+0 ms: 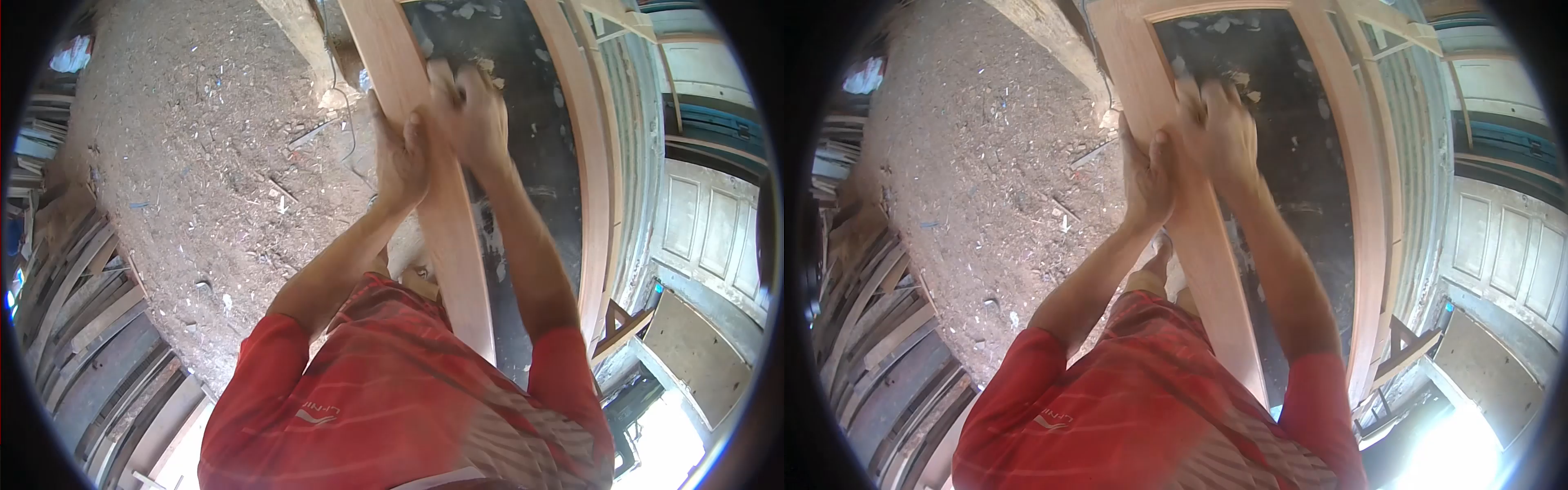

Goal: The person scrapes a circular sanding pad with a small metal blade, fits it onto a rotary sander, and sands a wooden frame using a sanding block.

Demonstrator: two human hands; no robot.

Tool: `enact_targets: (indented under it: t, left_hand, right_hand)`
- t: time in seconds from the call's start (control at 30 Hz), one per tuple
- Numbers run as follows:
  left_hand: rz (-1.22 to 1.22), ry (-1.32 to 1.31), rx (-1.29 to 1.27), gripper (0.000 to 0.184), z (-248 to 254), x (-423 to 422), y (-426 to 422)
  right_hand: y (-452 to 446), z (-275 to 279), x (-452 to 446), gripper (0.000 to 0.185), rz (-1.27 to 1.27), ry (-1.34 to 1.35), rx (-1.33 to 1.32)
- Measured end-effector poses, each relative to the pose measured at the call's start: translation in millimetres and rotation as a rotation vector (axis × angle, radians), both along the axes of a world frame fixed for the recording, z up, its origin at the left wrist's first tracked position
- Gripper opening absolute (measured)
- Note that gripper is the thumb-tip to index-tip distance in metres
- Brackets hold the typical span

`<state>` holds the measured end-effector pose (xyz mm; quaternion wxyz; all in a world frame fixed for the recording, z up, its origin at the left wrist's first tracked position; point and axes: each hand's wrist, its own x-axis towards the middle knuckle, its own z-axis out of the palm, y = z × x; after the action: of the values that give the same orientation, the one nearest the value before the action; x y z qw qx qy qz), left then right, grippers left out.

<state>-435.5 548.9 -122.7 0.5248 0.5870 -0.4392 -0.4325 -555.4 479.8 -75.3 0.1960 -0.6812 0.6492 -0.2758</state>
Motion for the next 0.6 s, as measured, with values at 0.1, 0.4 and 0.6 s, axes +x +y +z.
enact_targets:
  t: [0.1,0.4,0.6]
  left_hand:
    - [-0.046,-0.017,0.038,0.081,5.9,-0.5,-0.8]
    - [0.0,-0.081,-0.028,0.074,-3.5,2.5,7.0]
    - [0.011,-0.107,-0.154,0.071,-10.3,1.5,-1.5]
  right_hand:
    - [-86.4,-10.2,26.2,0.03,0.043,-0.041,-0.189]
    - [-40.7,4.3,11.1,0.028,0.101,0.06,-0.101]
    - [-79.5,-39.4,11.6,0.026,0.225,-0.128,-0.425]
